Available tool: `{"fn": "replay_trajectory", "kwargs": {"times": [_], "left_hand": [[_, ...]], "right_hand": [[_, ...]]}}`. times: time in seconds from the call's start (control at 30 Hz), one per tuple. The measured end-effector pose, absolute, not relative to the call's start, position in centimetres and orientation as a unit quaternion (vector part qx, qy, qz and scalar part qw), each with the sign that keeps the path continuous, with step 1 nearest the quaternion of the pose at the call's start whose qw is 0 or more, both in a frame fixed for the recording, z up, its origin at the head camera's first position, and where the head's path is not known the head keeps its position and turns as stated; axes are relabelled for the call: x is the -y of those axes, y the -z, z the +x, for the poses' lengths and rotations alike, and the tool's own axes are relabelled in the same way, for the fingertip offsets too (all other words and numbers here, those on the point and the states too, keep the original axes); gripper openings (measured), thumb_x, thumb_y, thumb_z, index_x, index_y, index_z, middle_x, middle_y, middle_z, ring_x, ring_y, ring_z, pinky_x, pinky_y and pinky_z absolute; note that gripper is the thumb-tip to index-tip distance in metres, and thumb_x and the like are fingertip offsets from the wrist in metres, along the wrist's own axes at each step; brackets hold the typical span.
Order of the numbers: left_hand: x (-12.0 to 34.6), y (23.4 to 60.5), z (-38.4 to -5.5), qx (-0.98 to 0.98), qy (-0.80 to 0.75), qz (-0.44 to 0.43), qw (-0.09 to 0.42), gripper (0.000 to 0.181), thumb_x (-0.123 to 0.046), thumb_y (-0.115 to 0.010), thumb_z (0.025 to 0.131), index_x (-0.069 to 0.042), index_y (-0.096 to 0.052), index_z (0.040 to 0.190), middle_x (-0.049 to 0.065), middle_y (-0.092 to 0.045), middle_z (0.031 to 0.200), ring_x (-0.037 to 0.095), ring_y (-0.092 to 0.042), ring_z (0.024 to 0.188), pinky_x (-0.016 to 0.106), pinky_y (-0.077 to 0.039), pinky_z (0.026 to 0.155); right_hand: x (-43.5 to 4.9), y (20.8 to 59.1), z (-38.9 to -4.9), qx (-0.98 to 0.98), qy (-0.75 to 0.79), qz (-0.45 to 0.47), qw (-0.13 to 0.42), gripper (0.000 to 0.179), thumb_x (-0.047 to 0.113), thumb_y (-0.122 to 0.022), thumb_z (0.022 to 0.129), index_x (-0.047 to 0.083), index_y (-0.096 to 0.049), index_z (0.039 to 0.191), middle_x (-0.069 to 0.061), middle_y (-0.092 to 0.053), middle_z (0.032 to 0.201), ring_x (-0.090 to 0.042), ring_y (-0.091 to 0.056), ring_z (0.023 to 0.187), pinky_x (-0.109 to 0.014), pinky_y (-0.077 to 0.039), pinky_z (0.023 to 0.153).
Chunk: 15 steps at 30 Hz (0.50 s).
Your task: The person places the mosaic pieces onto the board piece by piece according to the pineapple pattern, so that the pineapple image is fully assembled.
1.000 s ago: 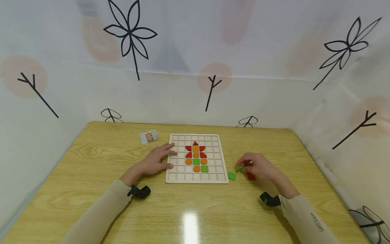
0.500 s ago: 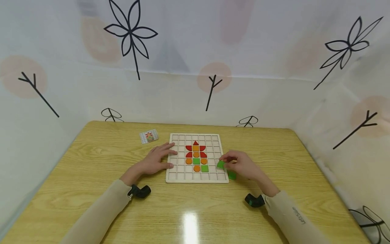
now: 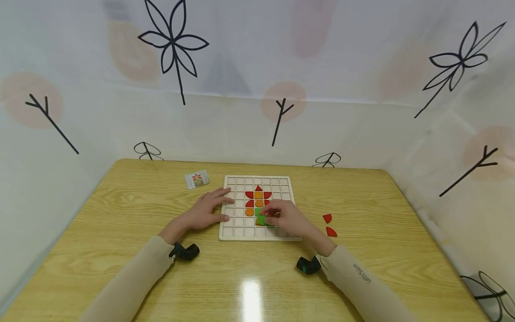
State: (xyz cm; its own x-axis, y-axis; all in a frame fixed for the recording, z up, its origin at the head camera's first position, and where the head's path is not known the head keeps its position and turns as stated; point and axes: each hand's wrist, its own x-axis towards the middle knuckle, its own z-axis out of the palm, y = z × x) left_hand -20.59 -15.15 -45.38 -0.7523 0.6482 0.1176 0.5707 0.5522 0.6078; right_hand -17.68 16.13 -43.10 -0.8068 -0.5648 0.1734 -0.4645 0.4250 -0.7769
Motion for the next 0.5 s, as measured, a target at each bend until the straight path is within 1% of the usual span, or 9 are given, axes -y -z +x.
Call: {"fn": "replay_trajectory", "kwargs": {"times": [0.1,0.23,0.37,0.5], "left_hand": [[15.2,45.4,-20.6,-0.880,-0.320,0.347,0.059,0.048,-0.033,-0.067,0.096,-0.012,-0.058,0.138,0.015,-0.027,0.161,0.038,-0.015,0.149,0.067,-0.008,0.113],[15.1,45.2,-20.5,-0.882,-0.317,0.344,0.065,0.049,-0.033,-0.068,0.096,-0.012,-0.058,0.139,0.013,-0.025,0.162,0.036,-0.014,0.150,0.065,-0.008,0.114],[15.1,45.0,-20.4,-0.881,-0.320,0.342,0.067,0.049,-0.032,-0.068,0.096,-0.012,-0.058,0.139,0.013,-0.025,0.162,0.037,-0.014,0.150,0.065,-0.007,0.114],[15.0,45.0,-20.3,-0.881,-0.322,0.342,0.063,0.049,-0.032,-0.068,0.096,-0.012,-0.058,0.139,0.014,-0.026,0.162,0.038,-0.015,0.149,0.066,-0.007,0.113]], "right_hand": [[-15.0,43.4,-17.8,-0.846,0.433,-0.309,0.047,0.019,-0.005,-0.072,0.086,0.007,-0.075,0.101,0.001,-0.066,0.092,-0.012,-0.060,0.082,-0.026,-0.052,0.073],[-13.7,43.6,-17.7,-0.855,0.415,-0.307,0.040,0.021,-0.002,-0.070,0.088,0.012,-0.076,0.102,0.002,-0.067,0.092,-0.010,-0.059,0.079,-0.026,-0.051,0.071],[-12.9,43.6,-17.6,-0.862,0.404,-0.302,0.039,0.020,-0.001,-0.068,0.089,0.011,-0.075,0.102,-0.002,-0.067,0.093,-0.010,-0.058,0.079,-0.027,-0.051,0.071],[-12.6,43.3,-17.3,-0.865,0.402,-0.297,0.046,0.019,-0.003,-0.067,0.089,0.009,-0.074,0.102,-0.001,-0.066,0.093,-0.012,-0.059,0.081,-0.027,-0.052,0.072]]}}
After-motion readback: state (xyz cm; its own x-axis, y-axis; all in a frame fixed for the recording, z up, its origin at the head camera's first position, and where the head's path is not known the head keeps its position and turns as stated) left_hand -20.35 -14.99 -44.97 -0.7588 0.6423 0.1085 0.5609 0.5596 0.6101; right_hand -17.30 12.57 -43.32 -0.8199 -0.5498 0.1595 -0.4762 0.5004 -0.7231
